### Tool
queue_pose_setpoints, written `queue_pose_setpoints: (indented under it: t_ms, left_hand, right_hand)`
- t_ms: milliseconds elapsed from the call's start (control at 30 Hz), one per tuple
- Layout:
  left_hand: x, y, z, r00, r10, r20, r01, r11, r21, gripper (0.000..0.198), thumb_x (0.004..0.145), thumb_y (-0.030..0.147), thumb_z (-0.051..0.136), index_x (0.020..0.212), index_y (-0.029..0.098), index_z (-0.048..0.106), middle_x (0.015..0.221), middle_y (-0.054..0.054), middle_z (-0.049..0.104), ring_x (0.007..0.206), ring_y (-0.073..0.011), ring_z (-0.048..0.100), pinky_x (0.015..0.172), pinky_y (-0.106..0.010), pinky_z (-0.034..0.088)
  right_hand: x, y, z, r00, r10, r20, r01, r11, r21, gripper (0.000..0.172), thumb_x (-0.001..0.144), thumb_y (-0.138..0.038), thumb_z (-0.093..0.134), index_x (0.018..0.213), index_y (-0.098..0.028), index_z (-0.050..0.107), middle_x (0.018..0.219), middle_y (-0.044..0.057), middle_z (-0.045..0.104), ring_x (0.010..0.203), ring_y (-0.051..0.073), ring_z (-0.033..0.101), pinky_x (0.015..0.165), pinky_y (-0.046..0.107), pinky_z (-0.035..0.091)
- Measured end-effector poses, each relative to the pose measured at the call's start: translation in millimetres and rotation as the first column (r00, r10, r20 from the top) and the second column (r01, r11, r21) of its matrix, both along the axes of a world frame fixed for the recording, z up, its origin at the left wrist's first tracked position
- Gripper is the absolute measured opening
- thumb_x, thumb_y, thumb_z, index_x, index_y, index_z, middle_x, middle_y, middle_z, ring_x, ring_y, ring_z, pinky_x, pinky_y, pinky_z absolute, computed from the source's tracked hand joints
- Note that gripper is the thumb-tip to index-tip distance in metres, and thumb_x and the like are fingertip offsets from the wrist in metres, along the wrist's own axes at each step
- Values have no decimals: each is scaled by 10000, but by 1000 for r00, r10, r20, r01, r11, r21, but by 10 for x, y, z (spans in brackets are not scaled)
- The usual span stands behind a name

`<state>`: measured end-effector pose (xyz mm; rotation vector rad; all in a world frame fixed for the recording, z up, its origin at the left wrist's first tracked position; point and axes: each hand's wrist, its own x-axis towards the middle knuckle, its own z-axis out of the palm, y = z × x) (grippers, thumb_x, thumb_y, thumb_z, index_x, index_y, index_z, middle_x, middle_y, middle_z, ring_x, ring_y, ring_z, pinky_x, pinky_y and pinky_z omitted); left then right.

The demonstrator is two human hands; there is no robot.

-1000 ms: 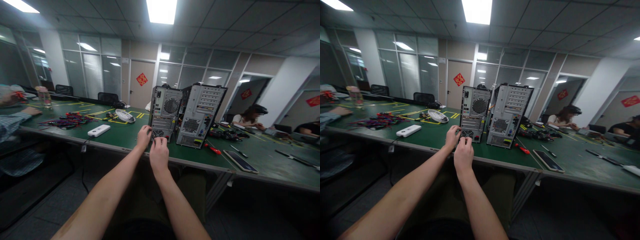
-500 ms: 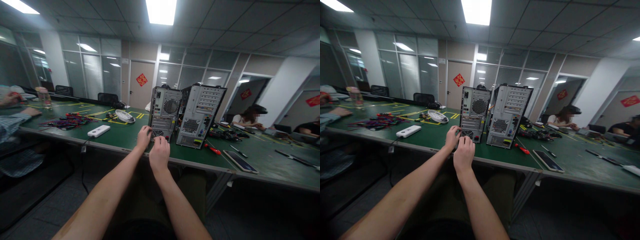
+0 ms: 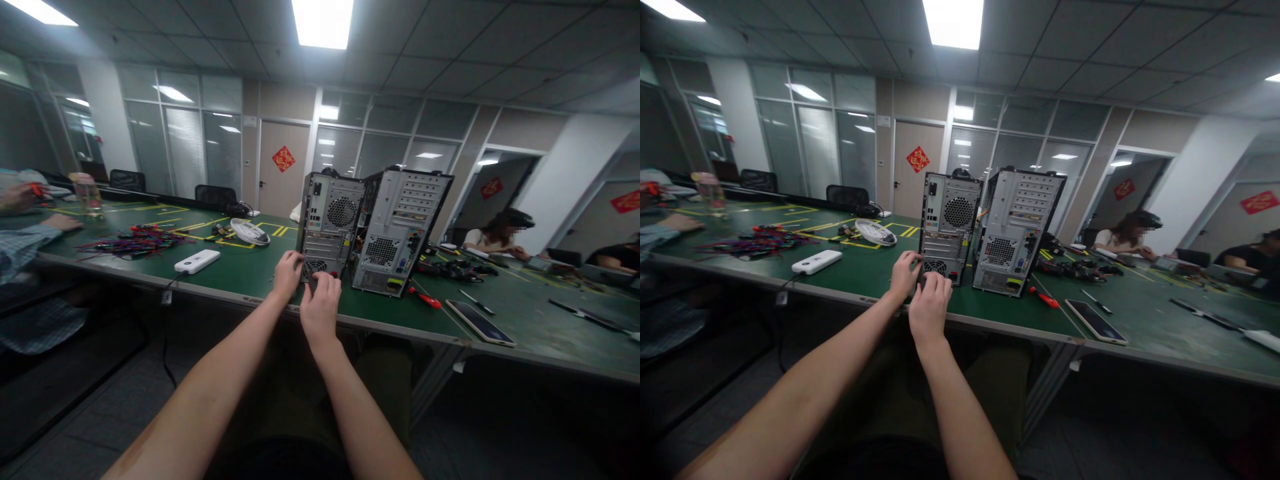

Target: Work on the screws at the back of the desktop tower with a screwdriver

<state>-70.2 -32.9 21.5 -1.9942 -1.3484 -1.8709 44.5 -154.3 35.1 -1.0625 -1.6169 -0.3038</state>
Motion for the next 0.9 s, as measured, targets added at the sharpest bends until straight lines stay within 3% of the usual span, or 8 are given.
queue_pose_setpoints:
  t_ms: [100, 300, 600, 767, 900]
  left_hand:
    - [0, -3, -1, 1000, -5, -1, 5, 1000, 12, 169, 884, 84, 568, 942, 201, 675, 1050, -76, 656, 1004, -220, 634, 922, -339, 505]
    - [2, -11, 3, 1000, -23, 8, 23, 1000, 15, 173, 876, 71, 575, 938, 200, 672, 1051, -73, 654, 992, -211, 634, 912, -329, 504]
    - [5, 8, -4, 1000, -13, 17, 12, 1000, 19, 161, 878, 82, 583, 943, 202, 669, 1053, -71, 659, 981, -213, 635, 904, -332, 508]
    - [0, 11, -15, 999, -25, 20, 24, 999, 30, 157, 884, 92, 581, 943, 206, 671, 1048, -68, 658, 979, -209, 636, 900, -326, 509]
    - [0, 14, -19, 1000, -16, 17, 15, 999, 34, 144, 888, 101, 586, 941, 207, 667, 1047, -68, 659, 976, -210, 636, 897, -325, 509]
  right_hand:
    - [2, -16, 35, 999, 41, -10, -41, 999, -10, 183, 933, -100, 476, 1086, -163, 557, 1098, 131, 597, 1052, 277, 532, 958, 433, 467]
    - [-17, -31, 62, 994, 101, -39, -104, 991, -82, 126, 1005, -258, 492, 1085, -187, 558, 1095, 111, 571, 946, 226, 611, 821, 332, 513]
    - [-30, -32, 29, 997, 75, -7, -76, 996, -46, 243, 891, -91, 463, 1118, -155, 520, 1121, 150, 581, 1081, 271, 568, 972, 429, 493]
    - [-23, -53, 82, 998, 42, -43, -46, 994, -95, 104, 989, -233, 475, 1075, -195, 520, 1093, 110, 563, 954, 230, 615, 831, 346, 523]
    - [-21, -39, 102, 999, 19, -51, -25, 993, -116, 130, 969, -190, 469, 1093, -193, 507, 1120, 116, 553, 923, 230, 623, 782, 339, 526]
